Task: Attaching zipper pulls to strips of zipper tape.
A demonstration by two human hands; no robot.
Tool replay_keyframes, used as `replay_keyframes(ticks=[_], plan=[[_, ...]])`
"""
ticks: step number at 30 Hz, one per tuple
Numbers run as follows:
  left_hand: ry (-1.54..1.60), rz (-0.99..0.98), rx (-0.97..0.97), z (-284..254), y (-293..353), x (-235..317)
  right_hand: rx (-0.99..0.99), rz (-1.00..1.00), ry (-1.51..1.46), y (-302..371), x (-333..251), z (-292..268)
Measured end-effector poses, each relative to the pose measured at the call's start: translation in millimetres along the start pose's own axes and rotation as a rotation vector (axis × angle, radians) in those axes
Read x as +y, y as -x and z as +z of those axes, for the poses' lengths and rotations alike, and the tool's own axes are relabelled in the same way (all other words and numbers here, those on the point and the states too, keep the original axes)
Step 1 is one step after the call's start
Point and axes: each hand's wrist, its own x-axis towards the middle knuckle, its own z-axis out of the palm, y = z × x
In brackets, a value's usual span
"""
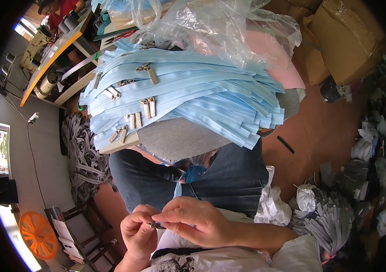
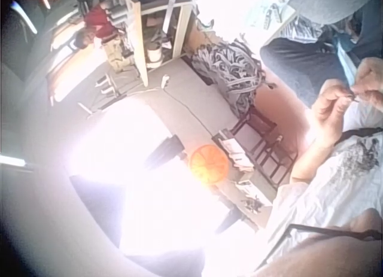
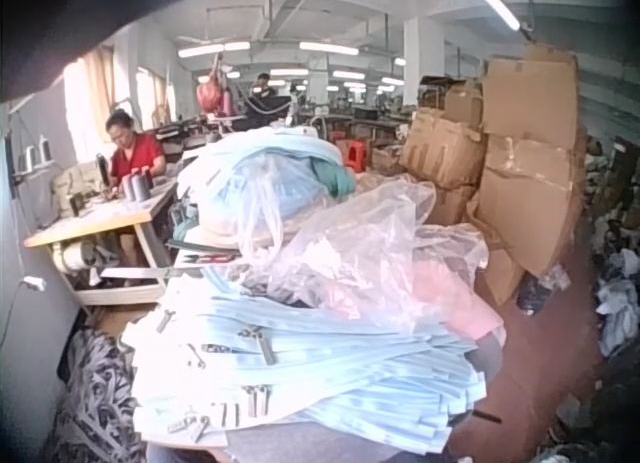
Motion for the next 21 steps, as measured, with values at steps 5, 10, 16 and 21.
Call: replay_keyframes(ticks=[5,10,16,21], plan=[[-0.049,0.036,-0.011,3,0,1,0.071,-0.060,-0.001,4,5,5],[-0.039,0.034,-0.002,1,1,-1,0.117,-0.043,-0.062,10,8,9],[-0.057,0.041,-0.011,1,2,-1,0.101,-0.069,-0.027,9,8,8],[-0.202,0.081,-0.043,-1,2,2,0.067,-0.108,0.001,8,9,7]])
